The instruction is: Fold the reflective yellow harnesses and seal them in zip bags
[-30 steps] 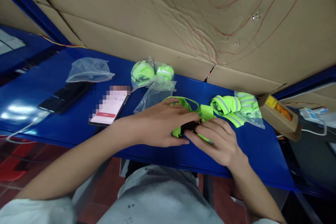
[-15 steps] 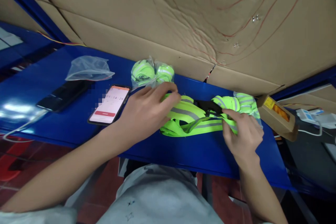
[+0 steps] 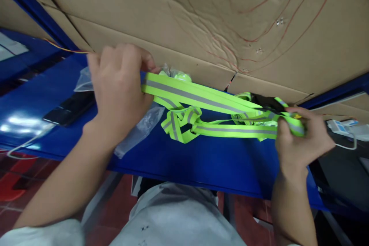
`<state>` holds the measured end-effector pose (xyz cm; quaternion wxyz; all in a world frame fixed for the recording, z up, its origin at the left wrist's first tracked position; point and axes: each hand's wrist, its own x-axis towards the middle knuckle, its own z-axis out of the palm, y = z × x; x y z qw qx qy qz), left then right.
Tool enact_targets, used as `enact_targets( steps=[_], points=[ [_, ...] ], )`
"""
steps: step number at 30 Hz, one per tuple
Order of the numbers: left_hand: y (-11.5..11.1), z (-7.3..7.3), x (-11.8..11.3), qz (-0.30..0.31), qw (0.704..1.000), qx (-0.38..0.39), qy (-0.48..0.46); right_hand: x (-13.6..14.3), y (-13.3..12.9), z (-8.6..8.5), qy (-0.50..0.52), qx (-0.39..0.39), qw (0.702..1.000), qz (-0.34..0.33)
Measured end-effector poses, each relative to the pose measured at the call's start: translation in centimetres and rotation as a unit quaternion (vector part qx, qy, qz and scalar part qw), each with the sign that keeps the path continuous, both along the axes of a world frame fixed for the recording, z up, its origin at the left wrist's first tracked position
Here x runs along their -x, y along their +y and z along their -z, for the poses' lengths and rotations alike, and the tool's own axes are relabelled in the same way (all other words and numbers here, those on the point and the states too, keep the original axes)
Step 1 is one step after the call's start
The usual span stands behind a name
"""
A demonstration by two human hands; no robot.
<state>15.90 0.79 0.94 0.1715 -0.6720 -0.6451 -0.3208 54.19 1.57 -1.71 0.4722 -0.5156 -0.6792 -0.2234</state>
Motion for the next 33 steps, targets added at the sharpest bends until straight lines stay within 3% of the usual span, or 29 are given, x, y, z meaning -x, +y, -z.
enact_targets(
  steps=[3,5,8,13,18,22,24,27,29,33],
  points=[
    [1.3,2.4,0.1,0.117,0.991,0.071,0.0,-1.2,1.1,-0.3,0.12,-0.049,0.991,0.021],
    [1.1,4.2,-0.1,0.159,0.978,0.128,0.041,-1.7,1.8,0.3,0.164,-0.058,0.985,0.015],
    [-1.6,5.7,0.0,0.135,0.976,0.156,0.073,-2.4,2.9,1.8,0.178,-0.066,0.982,0.001],
    [-7.5,7.2,0.8,0.013,0.978,0.172,0.115,-3.4,4.2,3.7,0.215,-0.112,0.969,-0.038],
    [-8.2,8.5,0.4,0.042,0.976,0.164,0.14,-1.9,3.7,3.9,0.23,-0.071,0.969,-0.053],
    [-7.1,8.5,-0.5,-0.048,0.968,0.163,0.183,-0.3,3.1,4.2,0.243,-0.033,0.966,-0.078],
    [-7.1,8.6,-0.9,-0.057,0.962,0.187,0.193,0.3,2.9,4.4,0.241,0.0,0.967,-0.084],
    [-7.2,7.9,-1.5,-0.006,0.967,0.179,0.179,1.2,2.3,4.5,0.23,0.061,0.967,-0.095],
    [-6.5,6.4,-1.7,0.03,0.976,0.129,0.171,1.8,1.9,4.6,0.221,0.098,0.965,-0.106],
    [-1.7,2.7,-1.1,0.123,0.978,0.029,0.168,2.9,1.2,5.3,0.195,0.129,0.963,-0.132]
  ],
)
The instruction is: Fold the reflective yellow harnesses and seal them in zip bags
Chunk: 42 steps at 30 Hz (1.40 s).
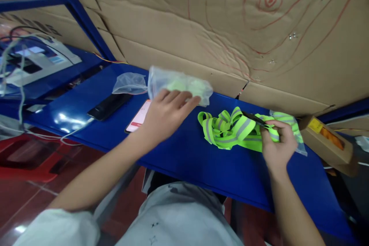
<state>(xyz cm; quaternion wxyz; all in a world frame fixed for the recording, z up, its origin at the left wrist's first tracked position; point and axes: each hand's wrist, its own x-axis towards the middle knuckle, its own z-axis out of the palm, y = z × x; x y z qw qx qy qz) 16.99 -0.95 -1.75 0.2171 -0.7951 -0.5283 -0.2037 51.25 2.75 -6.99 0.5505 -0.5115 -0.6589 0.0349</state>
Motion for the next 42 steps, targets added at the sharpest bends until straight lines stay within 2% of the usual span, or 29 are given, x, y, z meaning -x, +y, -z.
enact_targets(
  steps=[3,6,8,9,12,15,17,19,23,29,32,34,36,39,41,42],
  points=[
    [3.6,-1.6,-0.1,0.08,0.994,0.069,-0.022,0.4,-0.3,0.8,-0.067,-0.03,0.997,-0.016],
    [3.8,-1.6,-2.3,0.168,0.965,0.133,-0.153,0.5,-0.8,1.0,-0.178,-0.121,0.976,-0.03],
    [2.4,-0.8,-4.8,0.232,0.92,0.182,-0.257,0.5,-1.2,0.7,-0.228,-0.18,0.956,-0.044],
    [1.7,-0.2,-6.1,0.245,0.9,0.209,-0.295,0.5,-1.4,0.5,-0.242,-0.201,0.948,-0.049],
    [0.7,2.3,-9.2,0.227,0.845,0.282,-0.394,0.7,-1.7,0.0,-0.254,-0.242,0.935,-0.051],
    [1.3,3.7,-10.3,0.217,0.784,0.331,-0.478,0.8,-1.7,-0.2,-0.251,-0.258,0.932,-0.041],
    [1.7,3.4,-10.2,0.237,0.766,0.327,-0.501,0.9,-1.7,-0.4,-0.256,-0.258,0.931,-0.043],
    [2.0,2.5,-9.9,0.256,0.771,0.29,-0.506,0.9,-1.8,-0.6,-0.275,-0.256,0.926,-0.046],
    [2.0,1.0,-9.6,0.249,0.824,0.259,-0.439,1.0,-2.3,-1.0,-0.314,-0.259,0.912,-0.051],
    [2.4,1.6,-10.3,0.179,0.87,0.306,-0.342,1.5,-2.5,-0.2,-0.32,-0.256,0.909,-0.077],
    [2.6,1.7,-10.1,0.144,0.913,0.273,-0.267,1.8,-2.6,-0.4,-0.318,-0.207,0.919,-0.11],
    [2.5,1.3,-9.7,0.128,0.951,0.205,-0.191,1.9,-2.6,-1.6,-0.31,-0.15,0.928,-0.143],
    [2.2,0.4,-9.3,0.141,0.975,0.131,-0.108,2.1,-2.2,-3.6,-0.307,-0.084,0.932,-0.175],
    [1.6,-1.4,-9.0,0.18,0.982,0.038,-0.044,2.4,-0.8,-7.5,-0.327,0.032,0.914,-0.24],
    [1.4,-2.8,-8.8,0.184,0.981,0.014,-0.058,2.7,0.3,-10.1,-0.344,0.104,0.888,-0.288],
    [1.4,-3.6,-8.6,0.181,0.98,0.022,-0.085,2.8,0.8,-11.3,-0.352,0.119,0.883,-0.287]
  ],
)
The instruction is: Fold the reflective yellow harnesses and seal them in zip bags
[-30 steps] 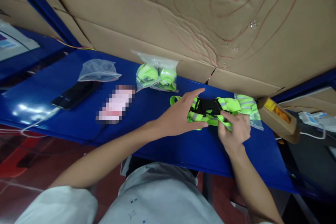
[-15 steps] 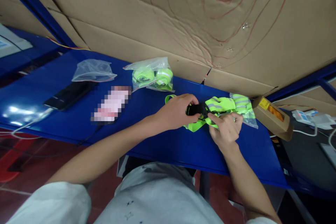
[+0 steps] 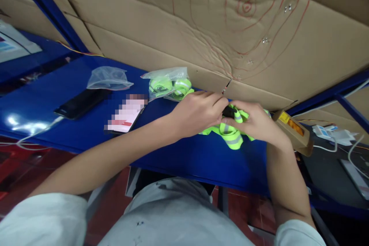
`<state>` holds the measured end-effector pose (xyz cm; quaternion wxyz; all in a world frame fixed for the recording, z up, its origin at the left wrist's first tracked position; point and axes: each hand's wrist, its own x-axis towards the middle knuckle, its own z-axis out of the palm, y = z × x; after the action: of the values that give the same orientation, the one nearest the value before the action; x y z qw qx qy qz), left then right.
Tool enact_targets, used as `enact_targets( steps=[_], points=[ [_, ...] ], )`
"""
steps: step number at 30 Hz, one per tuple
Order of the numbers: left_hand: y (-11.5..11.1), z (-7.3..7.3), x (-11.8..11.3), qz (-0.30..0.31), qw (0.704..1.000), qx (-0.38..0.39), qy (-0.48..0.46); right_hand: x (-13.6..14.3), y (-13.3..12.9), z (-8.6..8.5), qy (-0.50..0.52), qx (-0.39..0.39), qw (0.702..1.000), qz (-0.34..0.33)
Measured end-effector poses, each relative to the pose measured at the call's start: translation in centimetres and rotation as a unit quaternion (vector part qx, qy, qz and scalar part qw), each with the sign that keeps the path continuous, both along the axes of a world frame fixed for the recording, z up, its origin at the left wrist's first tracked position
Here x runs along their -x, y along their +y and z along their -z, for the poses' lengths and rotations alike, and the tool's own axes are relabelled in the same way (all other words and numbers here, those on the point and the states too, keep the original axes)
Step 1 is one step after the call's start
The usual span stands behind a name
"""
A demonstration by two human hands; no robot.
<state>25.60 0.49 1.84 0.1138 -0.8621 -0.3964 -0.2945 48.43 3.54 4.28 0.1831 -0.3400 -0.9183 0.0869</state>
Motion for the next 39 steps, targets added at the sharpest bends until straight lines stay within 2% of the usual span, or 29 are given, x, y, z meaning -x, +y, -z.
enact_targets(
  steps=[1,3,6,7,9,12,17,25,28,31,32,34,36,39],
  points=[
    [0.1,-0.8,0.3,0.004,0.999,0.033,-0.031,0.2,0.3,-1.0,-0.009,-0.006,1.0,0.002],
    [0.6,-2.4,1.1,0.052,0.983,0.156,-0.085,0.5,0.6,-2.4,-0.017,-0.062,0.998,-0.007],
    [1.9,-4.5,2.8,0.176,0.918,0.337,-0.115,1.0,0.1,-3.0,-0.01,-0.187,0.982,-0.038],
    [2.3,-5.0,3.3,0.197,0.902,0.364,-0.12,1.1,0.0,-2.9,-0.001,-0.224,0.974,-0.032],
    [3.2,-5.4,3.9,0.212,0.893,0.374,-0.132,1.2,-0.2,-2.6,0.021,-0.275,0.961,-0.01],
    [4.0,-5.1,4.0,0.223,0.894,0.36,-0.149,1.0,0.2,-2.1,0.038,-0.297,0.954,-0.001],
    [4.4,-3.5,2.8,0.248,0.879,0.336,-0.23,0.3,1.0,-1.9,0.038,-0.274,0.961,0.01],
    [3.4,-1.9,1.6,0.264,0.788,0.453,-0.322,0.4,-0.7,-3.0,0.105,-0.217,0.969,-0.056],
    [2.9,-1.8,2.0,0.267,0.806,0.447,-0.281,-0.4,-0.7,-3.2,0.112,-0.17,0.978,-0.045],
    [2.8,-1.8,3.2,0.254,0.84,0.408,-0.254,-2.5,0.9,-3.1,0.184,-0.151,0.971,0.035],
    [2.9,-1.7,3.8,0.244,0.852,0.39,-0.251,-3.4,1.7,-2.9,0.237,-0.164,0.955,0.07],
    [3.3,-1.5,5.3,0.199,0.884,0.339,-0.254,-5.3,3.5,-2.7,0.364,-0.203,0.901,0.12],
    [3.7,-1.3,7.2,0.11,0.921,0.279,-0.249,-7.2,5.2,-2.5,0.49,-0.163,0.848,0.117],
    [3.7,-1.2,10.9,-0.052,0.957,0.206,-0.198,-10.8,6.8,-2.2,0.572,-0.134,0.798,0.135]
  ],
)
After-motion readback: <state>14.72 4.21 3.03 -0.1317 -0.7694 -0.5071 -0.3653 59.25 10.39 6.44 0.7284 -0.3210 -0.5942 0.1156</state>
